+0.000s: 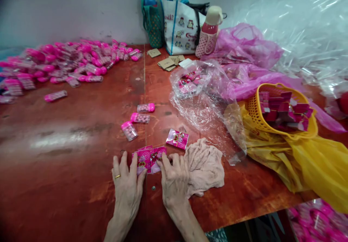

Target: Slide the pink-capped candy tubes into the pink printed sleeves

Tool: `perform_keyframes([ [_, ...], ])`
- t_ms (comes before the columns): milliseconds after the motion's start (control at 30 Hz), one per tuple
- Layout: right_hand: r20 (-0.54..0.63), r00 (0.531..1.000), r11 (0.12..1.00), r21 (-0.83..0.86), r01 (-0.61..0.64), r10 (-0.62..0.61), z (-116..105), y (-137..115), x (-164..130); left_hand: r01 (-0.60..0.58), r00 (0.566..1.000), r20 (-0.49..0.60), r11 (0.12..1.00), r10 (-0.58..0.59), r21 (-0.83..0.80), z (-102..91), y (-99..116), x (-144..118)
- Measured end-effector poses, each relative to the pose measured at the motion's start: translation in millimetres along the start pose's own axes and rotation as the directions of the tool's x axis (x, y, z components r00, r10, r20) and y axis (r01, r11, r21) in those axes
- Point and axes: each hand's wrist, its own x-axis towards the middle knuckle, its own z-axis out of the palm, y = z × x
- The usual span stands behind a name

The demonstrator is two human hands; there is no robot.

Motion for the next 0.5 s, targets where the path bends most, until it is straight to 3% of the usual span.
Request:
perform_keyframes([
  [167,-0.118,0.988,0.985,0.132,0.112,-0.097,-4,-1,-4,-0.104,0.986,-0.151,0.956,0.064,-0.274,-15.6,-1,3],
  [233,-0.137,0.978,0.977,0.125,0.173,-0.156,-8,-2,-5,-0.124,0.984,-0.163,0.914,0.065,-0.387,-19.8,3,6],
  [300,-0.163,0.962,0.964,0.116,0.24,-0.22,-11,-2,-5,-0.06,0.994,-0.107,0.851,0.005,-0.522,-19.3,8,11],
  [367,-0.191,0.951,0.955,0.129,0.268,-0.241,-15,-3,-4,0.143,0.987,0.044,0.733,-0.152,-0.665,-15.6,14,15],
  [433,-0.193,0.962,0.949,0.211,0.235,-0.195,-19,-5,-3,0.427,0.898,0.271,0.539,-0.347,-0.726,-12.4,19,18],
  [500,-0.143,0.987,0.923,0.364,0.127,-0.079,-24,-9,-3,0.621,0.756,0.448,0.308,-0.476,-0.721,-12.2,22,19],
])
